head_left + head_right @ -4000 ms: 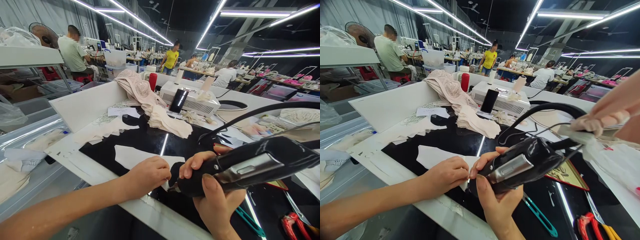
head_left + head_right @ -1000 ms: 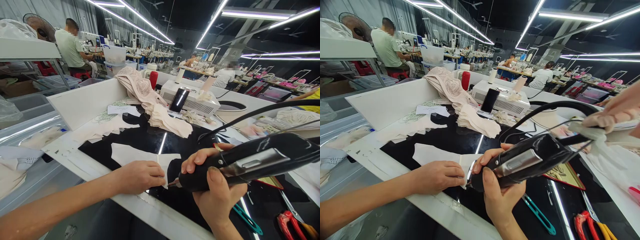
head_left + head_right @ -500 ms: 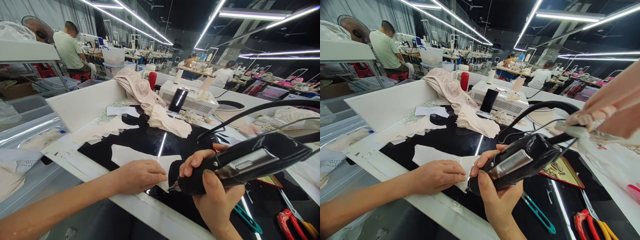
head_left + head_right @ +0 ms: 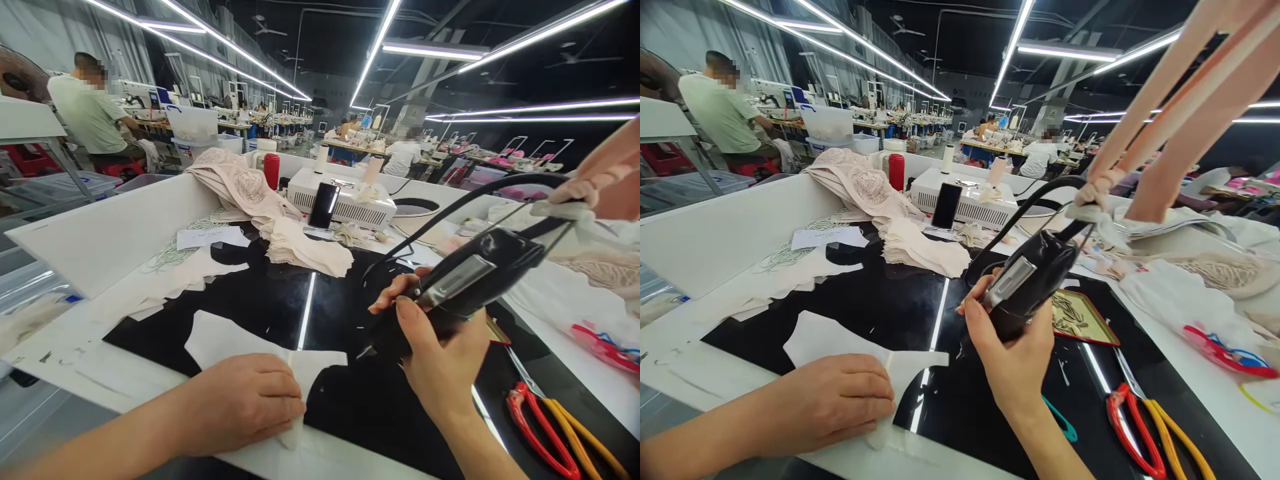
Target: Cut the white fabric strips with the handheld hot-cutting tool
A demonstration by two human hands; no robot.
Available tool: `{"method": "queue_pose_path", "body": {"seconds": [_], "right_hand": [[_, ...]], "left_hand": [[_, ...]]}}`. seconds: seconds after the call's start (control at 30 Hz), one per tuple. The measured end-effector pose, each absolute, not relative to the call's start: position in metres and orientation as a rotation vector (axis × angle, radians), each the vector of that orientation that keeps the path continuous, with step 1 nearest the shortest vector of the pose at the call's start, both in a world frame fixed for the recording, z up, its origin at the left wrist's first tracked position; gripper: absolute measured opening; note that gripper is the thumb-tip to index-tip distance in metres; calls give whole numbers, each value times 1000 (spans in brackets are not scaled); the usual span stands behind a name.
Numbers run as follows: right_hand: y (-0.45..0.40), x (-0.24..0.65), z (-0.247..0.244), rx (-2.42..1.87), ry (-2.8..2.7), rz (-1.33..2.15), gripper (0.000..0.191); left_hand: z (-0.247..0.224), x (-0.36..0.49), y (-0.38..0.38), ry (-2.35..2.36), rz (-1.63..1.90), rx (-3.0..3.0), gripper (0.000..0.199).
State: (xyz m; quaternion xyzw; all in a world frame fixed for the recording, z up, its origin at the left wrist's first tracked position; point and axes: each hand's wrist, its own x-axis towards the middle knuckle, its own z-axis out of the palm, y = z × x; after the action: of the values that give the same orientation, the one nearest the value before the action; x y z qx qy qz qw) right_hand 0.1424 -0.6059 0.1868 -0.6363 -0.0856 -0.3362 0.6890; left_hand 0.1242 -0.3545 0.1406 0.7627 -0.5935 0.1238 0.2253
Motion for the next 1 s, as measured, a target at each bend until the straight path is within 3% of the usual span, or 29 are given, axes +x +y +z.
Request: {"method": "queue_pose_path", "body": {"seconds": [0.27,0.5,1.0], "right_hand": [[-602,151,178,-1295,-323,-706,40],[-601,152,174,-1286,-329,-711,37],[-599,148,173,-1265,-340,-682,38]], "left_hand": [[132,155,-391,-1665,480,2160,16],[120,167,-408,-1617,417,2284,43],[116,163,-401,-1539,348,2245,26]]}}
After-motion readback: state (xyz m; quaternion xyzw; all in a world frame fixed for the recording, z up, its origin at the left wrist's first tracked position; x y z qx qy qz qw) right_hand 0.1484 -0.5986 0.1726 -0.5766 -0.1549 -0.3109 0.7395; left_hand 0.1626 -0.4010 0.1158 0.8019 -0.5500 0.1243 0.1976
